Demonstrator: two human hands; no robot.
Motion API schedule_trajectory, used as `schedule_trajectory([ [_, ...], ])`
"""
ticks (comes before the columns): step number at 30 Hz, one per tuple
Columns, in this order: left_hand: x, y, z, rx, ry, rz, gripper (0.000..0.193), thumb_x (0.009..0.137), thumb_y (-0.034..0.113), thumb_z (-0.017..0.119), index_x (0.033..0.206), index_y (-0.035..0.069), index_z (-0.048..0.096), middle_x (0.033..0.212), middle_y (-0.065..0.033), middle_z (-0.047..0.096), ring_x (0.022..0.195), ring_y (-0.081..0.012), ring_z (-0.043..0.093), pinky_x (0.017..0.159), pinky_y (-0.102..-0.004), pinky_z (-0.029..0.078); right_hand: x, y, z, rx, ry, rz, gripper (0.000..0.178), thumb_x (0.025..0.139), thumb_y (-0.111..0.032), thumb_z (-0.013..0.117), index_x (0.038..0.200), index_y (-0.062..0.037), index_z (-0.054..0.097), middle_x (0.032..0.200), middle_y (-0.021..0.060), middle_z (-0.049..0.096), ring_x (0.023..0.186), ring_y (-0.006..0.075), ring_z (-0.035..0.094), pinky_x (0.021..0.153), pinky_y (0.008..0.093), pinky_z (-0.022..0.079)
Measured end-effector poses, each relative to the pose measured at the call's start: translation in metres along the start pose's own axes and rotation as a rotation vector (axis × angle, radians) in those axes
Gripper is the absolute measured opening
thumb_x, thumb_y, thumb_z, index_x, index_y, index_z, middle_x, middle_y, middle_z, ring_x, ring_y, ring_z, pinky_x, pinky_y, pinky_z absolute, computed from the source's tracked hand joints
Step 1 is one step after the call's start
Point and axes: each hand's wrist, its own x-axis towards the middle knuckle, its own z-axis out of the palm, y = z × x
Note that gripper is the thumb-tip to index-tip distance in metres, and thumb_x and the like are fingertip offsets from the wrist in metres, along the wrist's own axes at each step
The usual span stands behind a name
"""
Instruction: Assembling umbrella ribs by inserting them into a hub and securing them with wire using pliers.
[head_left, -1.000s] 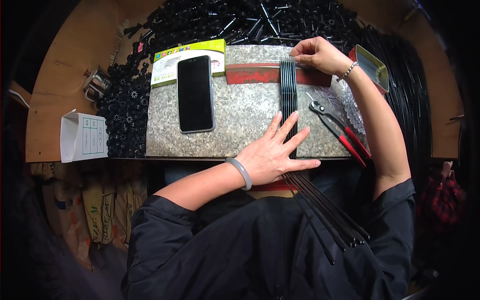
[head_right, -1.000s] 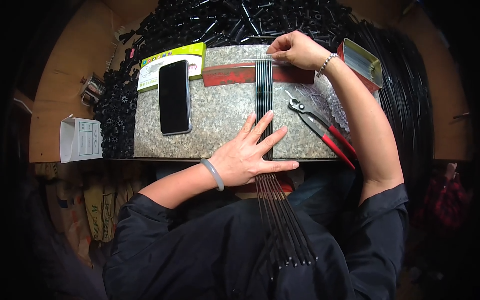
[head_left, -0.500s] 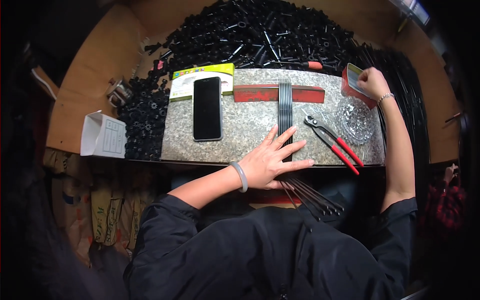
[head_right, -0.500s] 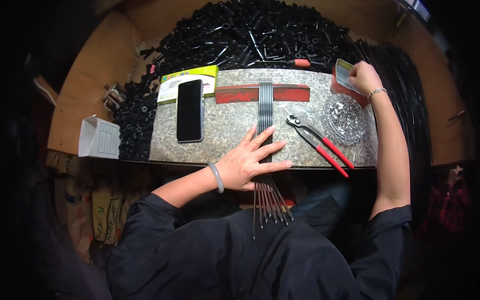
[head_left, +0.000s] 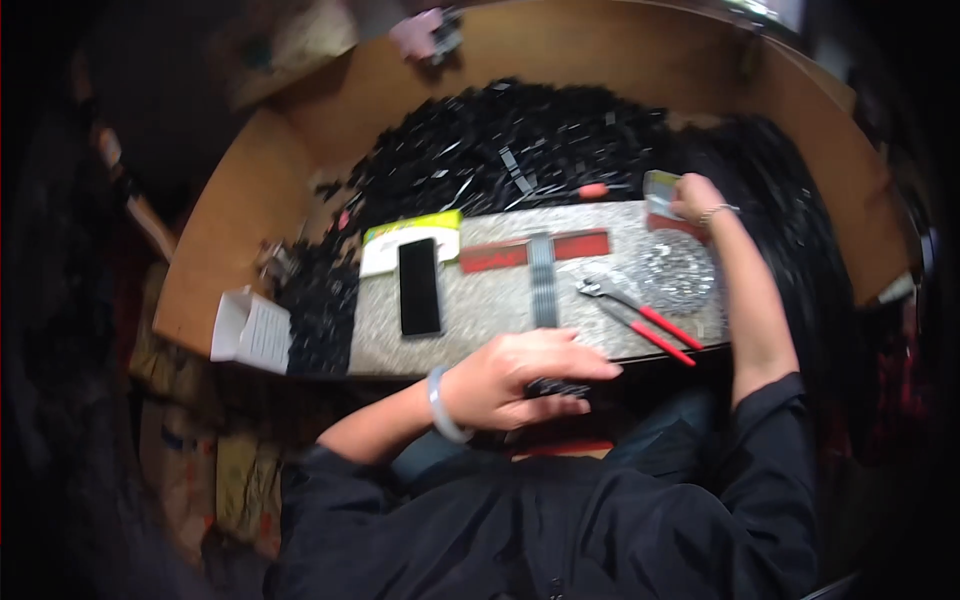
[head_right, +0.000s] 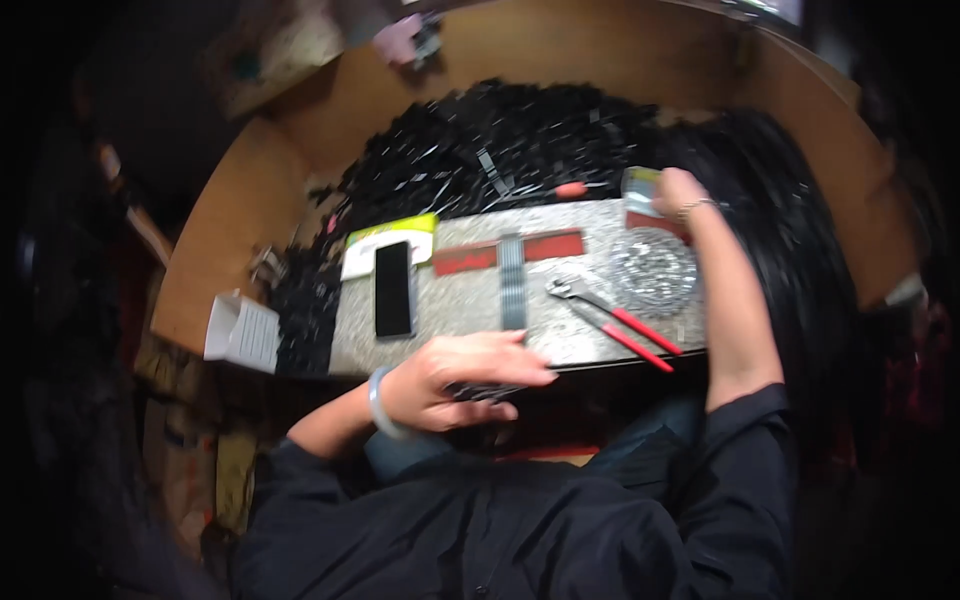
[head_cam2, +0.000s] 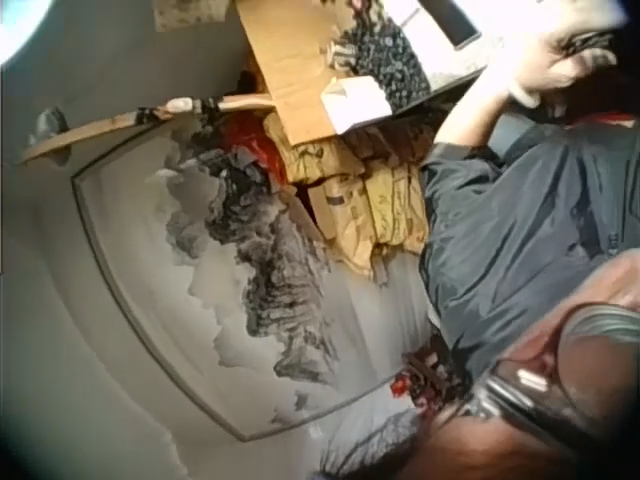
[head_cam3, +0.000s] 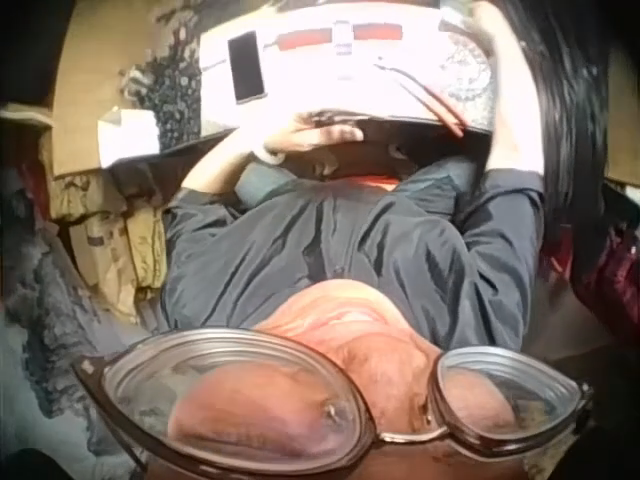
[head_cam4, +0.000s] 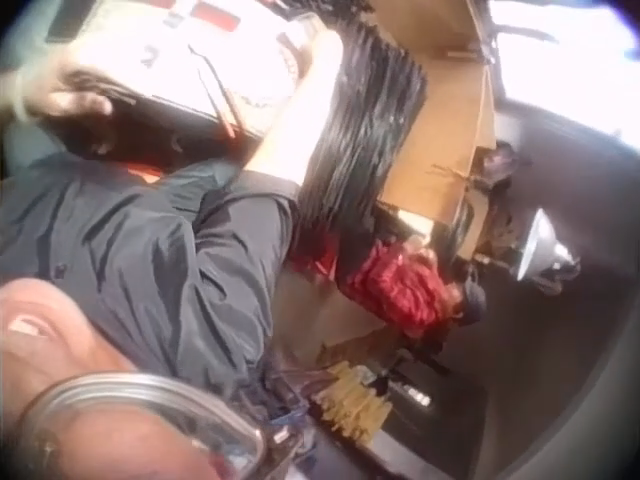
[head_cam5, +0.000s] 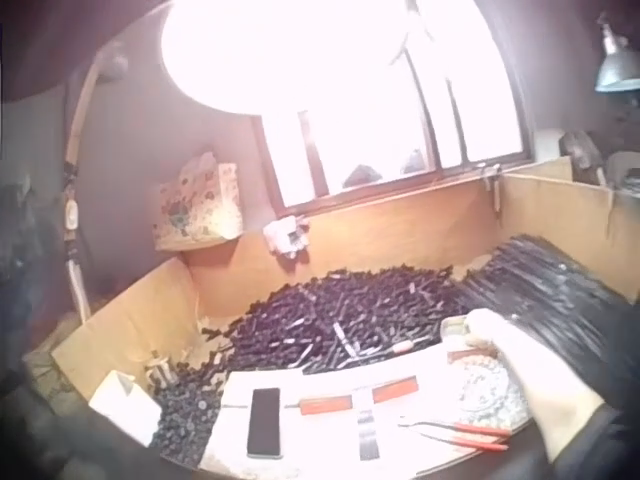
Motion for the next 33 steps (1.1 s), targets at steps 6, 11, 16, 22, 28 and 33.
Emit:
schedule_trajectory([
  [6,0.004,0.024,-0.008,0.055,-0.051,-0.146,0.03,0.08,0.003,0.062,0.11,0.004,0.063,0.101,-0.009,0.068,0.099,-0.0269,0.064,0.096,-0.0436,0.044,-0.018,-0.04,-0.022,0.021,0.085,0.163,0.02,0.079,-0.017,0.058,0.094,-0.0111,0.069,0.095,0.015,0.067,0.091,0.0319,0.065,0.078,0.0423,0.052],
  [11,0.005,0.026,-0.001,0.117,0.067,-0.071,0.025,0.086,0.022,0.061,0.099,0.001,0.066,0.082,-0.0094,0.07,0.08,-0.0259,0.068,0.086,-0.0409,0.049,-0.053,-0.064,-0.049,0.265,0.546,-0.045,0.016,0.083,-0.021,0.058,0.089,-0.0067,0.058,0.087,0.0156,0.064,0.092,0.0328,0.06,0.078,0.0444,0.049],
  [16,-0.005,0.016,-0.005,0.333,0.08,0.045,0.02,0.085,0.022,0.063,0.092,0.004,0.066,0.078,-0.008,0.068,0.076,-0.0264,0.066,0.082,-0.0405,0.05,-0.151,-0.125,-0.089,0.638,0.536,-0.559,0.013,0.087,-0.016,0.057,0.089,-0.0032,0.058,0.084,0.0126,0.06,0.083,0.0288,0.056,0.077,0.0359,0.044],
  [22,-0.005,0.006,-0.004,0.371,0.13,0.136,0.02,0.078,0.015,0.071,0.094,0.004,0.068,0.079,-0.0113,0.065,0.077,-0.0286,0.064,0.073,-0.0368,0.05,-0.26,-0.161,-0.125,0.53,0.432,-0.84,0.021,0.071,0.003,0.07,0.09,-0.004,0.065,0.073,0.0053,0.058,0.063,0.018,0.048,0.061,0.0307,0.038],
  [28,-0.017,0.0,-0.004,0.415,0.217,0.147,0.019,0.072,0.011,0.075,0.09,0.005,0.07,0.075,-0.0088,0.066,0.07,-0.0221,0.065,0.063,-0.0304,0.05,-0.264,-0.182,-0.113,0.508,0.476,-0.821,0.023,0.069,0.005,0.07,0.089,-0.0049,0.067,0.064,0.0012,0.046,0.061,0.0157,0.042,0.055,0.0258,0.034],
  [33,-0.022,0.001,-0.002,0.398,0.22,0.168,0.02,0.073,0.011,0.075,0.09,0.004,0.07,0.077,-0.0086,0.067,0.069,-0.0222,0.065,0.062,-0.0303,0.05,-0.267,-0.19,-0.112,0.538,0.437,-0.786,0.023,0.069,0.005,0.07,0.09,-0.0052,0.068,0.064,0.0014,0.046,0.061,0.0156,0.042,0.055,0.0259,0.034],
])
